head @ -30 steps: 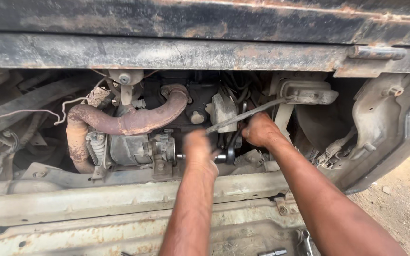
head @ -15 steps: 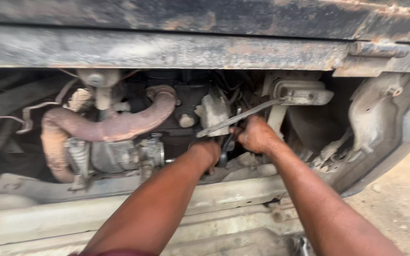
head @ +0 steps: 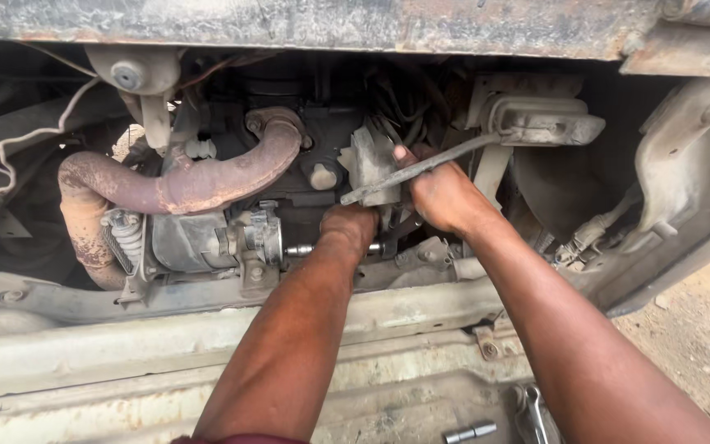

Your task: The person uses a ratchet and socket to loosen and remove bolts from a component under the front of a vehicle. After removing the bolts, the person detaches the component and sets it aside.

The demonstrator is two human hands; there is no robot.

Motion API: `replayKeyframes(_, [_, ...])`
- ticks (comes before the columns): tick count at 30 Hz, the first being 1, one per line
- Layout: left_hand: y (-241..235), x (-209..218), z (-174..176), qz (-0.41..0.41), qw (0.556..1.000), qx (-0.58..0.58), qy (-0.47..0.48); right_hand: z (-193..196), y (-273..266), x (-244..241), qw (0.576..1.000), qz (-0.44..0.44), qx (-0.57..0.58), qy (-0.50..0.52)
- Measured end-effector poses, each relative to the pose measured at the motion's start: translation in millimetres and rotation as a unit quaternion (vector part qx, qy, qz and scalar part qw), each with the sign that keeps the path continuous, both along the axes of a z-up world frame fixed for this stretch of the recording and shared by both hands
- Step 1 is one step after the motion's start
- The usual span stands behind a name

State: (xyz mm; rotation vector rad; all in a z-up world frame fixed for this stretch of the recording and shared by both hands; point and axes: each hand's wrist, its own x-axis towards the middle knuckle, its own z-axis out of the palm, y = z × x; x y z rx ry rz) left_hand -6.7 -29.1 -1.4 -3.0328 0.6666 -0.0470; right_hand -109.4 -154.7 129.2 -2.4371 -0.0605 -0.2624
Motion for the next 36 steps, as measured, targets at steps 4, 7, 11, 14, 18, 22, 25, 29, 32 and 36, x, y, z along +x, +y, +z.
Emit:
replayKeyframes(4, [-1.3,-2.6,-1.1,0.0,1.0,-0.005,0.003,1.4,12.8,-42.8,0.992,0.064,-0.108,0.008])
replayKeyframes(7, [5.1,1.4,8.7,-0.002,1.0,-0.011,-0.004,0.6,19.9,-64.9,0.988,0.085,-0.128,-0.006])
replayKeyframes(11, [7.6,-5.9,4.5,0.007,1.0,-0.017,0.003,-8.3,17.3,-69.2,0.988,0.088,-0.117,-0.051])
replayKeyframes(14, [11.8,-8.7,13.7,0.008,1.0,-0.013,0.01,-6.1,16.8,-67.0,0.994,0.035,-0.099,0.017])
replayKeyframes(18, [13.2,-6.9,18.4,0.002,1.0,-0.012,0.023,-23.3,6.5,-78.0,0.967,0.124,-0.222,0.028])
replayKeyframes(22, [3.7,-6.7,8.1,0.001,0.999,-0.02,0.034,-41.3,-7.3,-81.0,0.969,0.115,-0.207,0.075])
replayKeyframes(25, [8.6,0.5,11.2,0.001,1.0,-0.021,0.023,-36.5,-7.1,-77.2,0.962,0.145,-0.217,0.075])
replayKeyframes(29, [8.8,-0.1,-7.1,0.005,1.0,-0.026,0.016,-40.3,-11.1,-89.6,0.953,0.16,-0.24,0.096])
replayKeyframes(32, [15.3,-11.3,3.1,0.015,0.999,-0.038,0.004,-25.4,-5.4,-97.4,0.928,0.188,-0.299,0.117])
replayKeyframes(36, [20.8,-26.1,27.7,0.008,0.997,-0.068,0.032,-4.4,-13.3,-93.9,0.941,0.254,-0.202,0.093])
